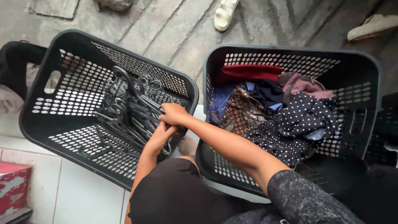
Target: The person sorts various clothing items from a black plastic laundry basket by hand and attaches them to plastic hangers.
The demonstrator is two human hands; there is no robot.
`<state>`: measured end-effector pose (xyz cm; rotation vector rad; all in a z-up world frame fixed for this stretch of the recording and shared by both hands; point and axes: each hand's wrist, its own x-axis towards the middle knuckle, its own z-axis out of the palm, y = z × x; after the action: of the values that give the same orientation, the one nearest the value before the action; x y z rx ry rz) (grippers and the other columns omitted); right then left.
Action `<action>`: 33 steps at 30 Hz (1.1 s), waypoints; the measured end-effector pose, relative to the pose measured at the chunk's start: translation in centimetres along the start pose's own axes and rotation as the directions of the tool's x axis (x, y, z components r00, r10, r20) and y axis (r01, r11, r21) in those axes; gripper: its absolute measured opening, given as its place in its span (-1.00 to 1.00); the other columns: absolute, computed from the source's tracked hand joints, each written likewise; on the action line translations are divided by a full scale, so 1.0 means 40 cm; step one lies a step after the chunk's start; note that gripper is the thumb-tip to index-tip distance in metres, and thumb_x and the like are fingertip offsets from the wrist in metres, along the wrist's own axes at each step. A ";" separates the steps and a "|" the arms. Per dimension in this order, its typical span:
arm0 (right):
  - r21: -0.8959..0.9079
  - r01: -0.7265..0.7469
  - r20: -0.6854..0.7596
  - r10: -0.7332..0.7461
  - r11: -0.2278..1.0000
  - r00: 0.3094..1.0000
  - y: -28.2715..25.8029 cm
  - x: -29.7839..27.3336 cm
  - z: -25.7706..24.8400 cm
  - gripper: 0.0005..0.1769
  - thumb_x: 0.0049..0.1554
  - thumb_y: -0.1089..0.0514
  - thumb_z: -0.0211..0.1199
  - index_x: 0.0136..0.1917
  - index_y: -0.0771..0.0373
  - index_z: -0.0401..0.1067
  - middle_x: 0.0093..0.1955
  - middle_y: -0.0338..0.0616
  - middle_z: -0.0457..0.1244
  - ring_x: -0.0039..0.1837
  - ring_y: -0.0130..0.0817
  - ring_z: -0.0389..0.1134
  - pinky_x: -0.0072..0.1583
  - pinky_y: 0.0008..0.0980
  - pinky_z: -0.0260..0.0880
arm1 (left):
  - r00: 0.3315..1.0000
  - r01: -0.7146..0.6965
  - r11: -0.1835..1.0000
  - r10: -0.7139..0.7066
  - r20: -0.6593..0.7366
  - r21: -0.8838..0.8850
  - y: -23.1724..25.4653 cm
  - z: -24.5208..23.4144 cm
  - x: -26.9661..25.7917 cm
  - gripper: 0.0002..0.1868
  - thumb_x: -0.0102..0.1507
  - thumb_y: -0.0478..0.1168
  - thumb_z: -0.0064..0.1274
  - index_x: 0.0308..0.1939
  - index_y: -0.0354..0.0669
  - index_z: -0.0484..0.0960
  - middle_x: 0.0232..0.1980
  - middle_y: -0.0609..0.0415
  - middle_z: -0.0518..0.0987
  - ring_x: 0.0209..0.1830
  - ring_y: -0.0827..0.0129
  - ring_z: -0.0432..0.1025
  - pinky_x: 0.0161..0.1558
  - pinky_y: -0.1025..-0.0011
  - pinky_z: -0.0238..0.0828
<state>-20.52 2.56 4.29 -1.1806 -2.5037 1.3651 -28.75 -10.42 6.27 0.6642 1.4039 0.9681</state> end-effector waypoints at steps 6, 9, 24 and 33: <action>0.041 0.161 -0.141 -0.154 0.986 0.978 -0.104 -0.085 -0.149 -0.54 0.05 0.09 0.34 0.18 0.30 0.39 -0.13 0.23 0.40 -0.05 0.17 0.42 0.02 0.04 0.40 | 0.986 -0.070 0.996 0.078 -0.149 0.057 0.117 -0.068 -0.143 -0.54 0.35 -0.13 0.07 0.27 -0.30 0.54 0.10 0.03 0.66 -0.02 0.40 0.52 0.00 0.43 0.38; 0.491 0.157 -0.073 -0.140 0.857 0.988 -0.149 -0.116 -0.265 -0.70 0.08 0.18 0.29 0.04 0.34 0.34 -0.25 0.04 0.41 -0.23 -0.22 0.51 -0.15 -0.24 0.48 | 0.946 -0.125 0.991 0.131 -0.298 0.036 0.147 -0.080 -0.162 -0.58 0.39 -0.11 0.01 0.24 -0.31 0.59 0.15 0.04 0.67 0.06 0.42 0.53 0.05 0.47 0.34; 0.743 -0.124 0.230 -0.077 0.657 0.970 0.155 -0.727 -0.789 -0.60 0.18 0.20 0.27 0.25 0.36 0.29 -0.14 -0.10 0.38 -0.17 -0.42 0.42 -0.06 -0.41 0.47 | 0.985 -0.168 0.940 0.175 0.003 0.297 0.464 0.005 -0.237 -0.59 0.37 -0.18 -0.01 0.26 -0.28 0.54 0.14 0.05 0.65 0.12 0.46 0.47 0.17 0.48 0.35; 0.612 -0.249 0.117 0.226 0.750 0.967 0.263 -1.012 -1.034 -0.50 0.07 0.23 0.27 0.29 0.21 0.35 -0.17 -0.13 0.40 -0.18 -0.46 0.41 -0.08 -0.41 0.46 | 0.921 -0.356 0.738 0.171 0.351 0.574 0.706 0.337 -0.306 -0.50 0.28 -0.08 0.08 0.27 -0.18 0.53 0.16 0.04 0.63 0.14 0.40 0.49 0.13 0.40 0.42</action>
<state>30.17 8.56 33.53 -1.3256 -1.6875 2.0654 -18.95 -5.17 37.98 1.4888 1.3939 0.5611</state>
